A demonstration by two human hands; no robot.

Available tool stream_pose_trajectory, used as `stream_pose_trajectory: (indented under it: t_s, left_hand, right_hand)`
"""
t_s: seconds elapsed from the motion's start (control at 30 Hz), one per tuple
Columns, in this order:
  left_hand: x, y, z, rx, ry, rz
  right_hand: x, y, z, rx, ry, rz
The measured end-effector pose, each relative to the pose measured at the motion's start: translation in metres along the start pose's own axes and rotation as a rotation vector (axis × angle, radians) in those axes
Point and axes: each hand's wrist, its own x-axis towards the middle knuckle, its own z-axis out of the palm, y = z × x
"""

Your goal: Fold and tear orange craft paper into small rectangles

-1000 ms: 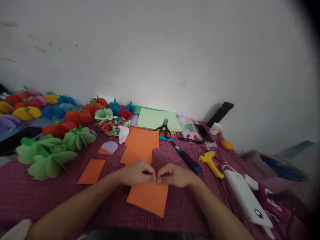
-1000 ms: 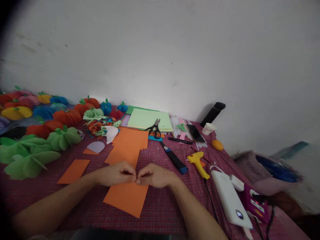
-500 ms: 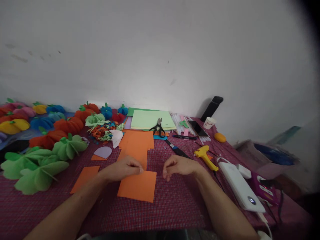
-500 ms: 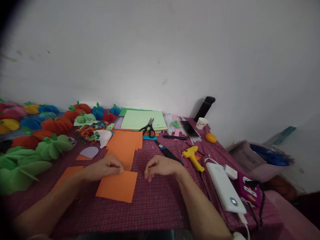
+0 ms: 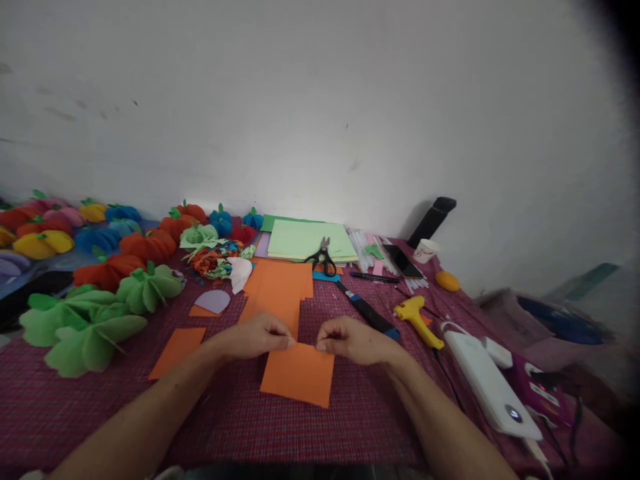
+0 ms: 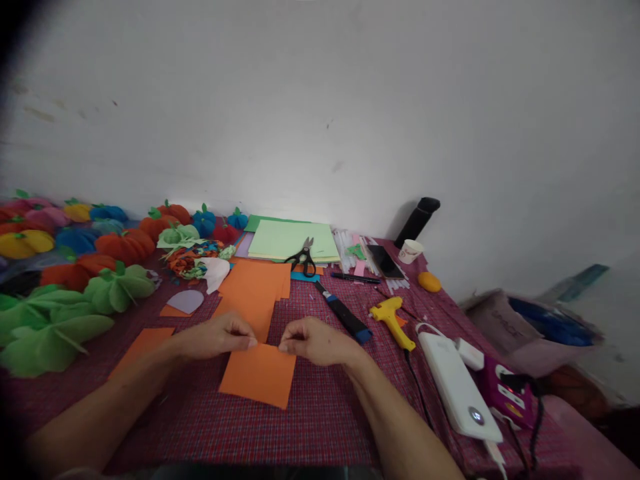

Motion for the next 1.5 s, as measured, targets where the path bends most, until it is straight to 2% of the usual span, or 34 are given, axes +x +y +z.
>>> stream_pose_trajectory:
  t_s: [0.17,0.23,0.33,0.47,0.53,0.63,0.73,0.83,0.9,1.03,1.1,1.17,1.27,1.33,1.5]
  left_hand:
    - [-0.006,-0.002,-0.016,-0.016,0.072,-0.029]
    - [-0.006,-0.007,-0.021,0.013,0.171,-0.043]
    - [-0.003,-0.017,-0.027,0.061,0.400,-0.049]
    - [0.003,-0.022,-0.024,0.136,0.627,-0.051]
    - [0.005,-0.019,-0.019,0.206,0.690,-0.020]
    - [0.004,-0.011,-0.007,0.323,0.739,0.109]
    - [0.001,-0.004,0.008,0.443,0.685,0.239]
    - [-0.001,0.001,0.024,0.561,0.568,0.336]
    - [-0.002,0.004,0.034,0.616,0.485,0.394]
    - [-0.001,0.007,0.050,0.692,0.360,0.484]
    - [0.000,0.008,0.056,0.713,0.314,0.519]
    - [0.002,0.007,0.061,0.727,0.286,0.534]
    - [0.005,0.004,0.065,0.754,0.276,0.525]
    - [0.007,0.001,0.066,0.774,0.273,0.521]
    - [0.011,-0.006,0.069,0.781,0.281,0.488]
  right_hand:
    - [-0.009,-0.002,-0.017,0.040,-0.002,0.025]
    - [-0.008,0.002,-0.019,0.093,0.050,0.042]
    - [-0.004,0.008,-0.018,0.211,0.219,0.117]
    - [-0.008,0.012,-0.005,0.296,0.408,0.246]
    - [-0.017,0.013,0.007,0.284,0.496,0.275]
    - [-0.033,0.017,0.029,0.206,0.592,0.325]
    - [-0.046,0.021,0.049,0.127,0.617,0.382]
    - [-0.054,0.019,0.057,-0.030,0.583,0.391]
    - [-0.059,0.016,0.053,-0.222,0.627,0.375]
    - [-0.065,0.009,0.032,-0.603,0.836,0.352]
    - [-0.065,0.008,0.024,-0.737,0.917,0.328]
    - [-0.062,0.007,0.023,-0.833,0.935,0.253]
    - [-0.051,0.010,0.031,-0.900,0.801,0.054]
    - [-0.041,0.014,0.038,-0.921,0.679,-0.025]
    - [-0.023,0.030,0.040,-0.960,0.432,0.001]
